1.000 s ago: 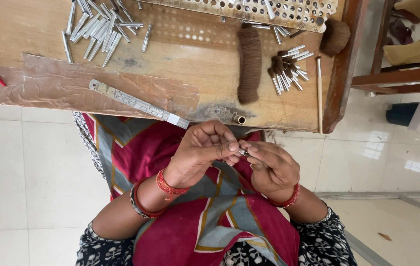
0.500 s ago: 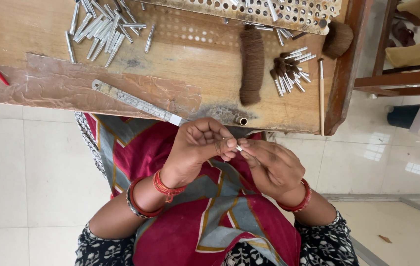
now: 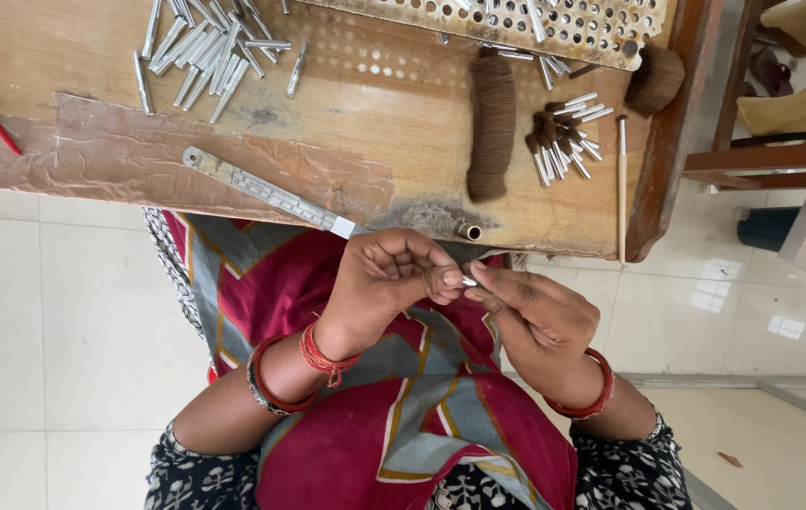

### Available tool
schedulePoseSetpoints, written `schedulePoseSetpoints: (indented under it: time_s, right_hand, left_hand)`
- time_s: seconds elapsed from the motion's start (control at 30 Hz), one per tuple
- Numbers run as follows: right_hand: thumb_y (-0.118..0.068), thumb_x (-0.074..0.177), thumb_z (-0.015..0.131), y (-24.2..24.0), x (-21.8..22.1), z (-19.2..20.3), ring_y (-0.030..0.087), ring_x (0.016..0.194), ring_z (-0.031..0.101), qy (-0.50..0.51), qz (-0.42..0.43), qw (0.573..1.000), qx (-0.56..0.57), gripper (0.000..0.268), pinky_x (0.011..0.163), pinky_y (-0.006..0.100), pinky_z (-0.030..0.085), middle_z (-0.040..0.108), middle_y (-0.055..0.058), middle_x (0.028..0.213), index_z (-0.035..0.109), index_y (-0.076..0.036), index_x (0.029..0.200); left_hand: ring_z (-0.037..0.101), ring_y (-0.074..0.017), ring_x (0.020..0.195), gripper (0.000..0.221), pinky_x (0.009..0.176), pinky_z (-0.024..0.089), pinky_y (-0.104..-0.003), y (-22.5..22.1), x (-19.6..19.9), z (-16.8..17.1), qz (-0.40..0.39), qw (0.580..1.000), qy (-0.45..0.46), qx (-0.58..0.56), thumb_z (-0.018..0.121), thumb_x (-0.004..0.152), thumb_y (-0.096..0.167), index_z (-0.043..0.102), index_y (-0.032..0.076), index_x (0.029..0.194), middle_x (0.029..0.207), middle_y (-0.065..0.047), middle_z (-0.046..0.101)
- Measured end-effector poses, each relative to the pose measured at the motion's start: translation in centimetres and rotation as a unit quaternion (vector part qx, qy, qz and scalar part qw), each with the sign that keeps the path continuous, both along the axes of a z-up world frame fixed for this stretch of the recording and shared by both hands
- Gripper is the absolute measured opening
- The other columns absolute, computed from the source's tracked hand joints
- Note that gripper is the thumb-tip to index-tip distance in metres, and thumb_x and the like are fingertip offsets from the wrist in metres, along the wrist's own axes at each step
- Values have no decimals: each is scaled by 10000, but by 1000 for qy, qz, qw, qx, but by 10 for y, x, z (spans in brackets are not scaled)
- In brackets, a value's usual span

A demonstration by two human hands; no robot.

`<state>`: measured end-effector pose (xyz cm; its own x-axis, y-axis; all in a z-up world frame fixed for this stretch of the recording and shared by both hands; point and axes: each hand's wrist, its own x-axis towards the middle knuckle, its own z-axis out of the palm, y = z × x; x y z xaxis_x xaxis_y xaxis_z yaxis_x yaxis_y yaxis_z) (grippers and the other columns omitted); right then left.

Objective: Assembling small metal tubes with fiber bristles at a workbench.

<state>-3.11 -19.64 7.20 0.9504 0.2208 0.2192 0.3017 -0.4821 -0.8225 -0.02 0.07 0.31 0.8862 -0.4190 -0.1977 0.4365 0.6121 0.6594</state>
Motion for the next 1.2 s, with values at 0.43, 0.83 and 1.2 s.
schedulePoseSetpoints:
  time_s: [0.43,0.83,1.2]
  right_hand:
    - [-7,752,860,3,6,22,239,1046,744,13,-13,999,-39,662,895,319,600,731,201,1159,591,46,1355]
    - [91,864,779,-1,-3,14,204,985,770,-25,-5,999,-42,347,818,279,642,754,172,1109,708,30,1198]
    - [6,862,825,-3,-4,7,249,1087,715,-104,-9,991,-85,442,923,322,607,679,142,1197,676,-18,1278]
  left_hand:
    - [716,-118,822,121,755,615,-257,1,-1,0,23,1000,-4,-6,797,903,-29,725,-50,999,920,-88,748]
    - [745,-139,826,108,774,638,-278,0,-2,-1,-12,1000,6,-14,767,920,-20,711,-47,1008,899,-97,758]
    - [751,-170,847,104,786,642,-308,2,-1,2,2,997,31,-65,772,916,-35,707,-31,996,927,-108,750]
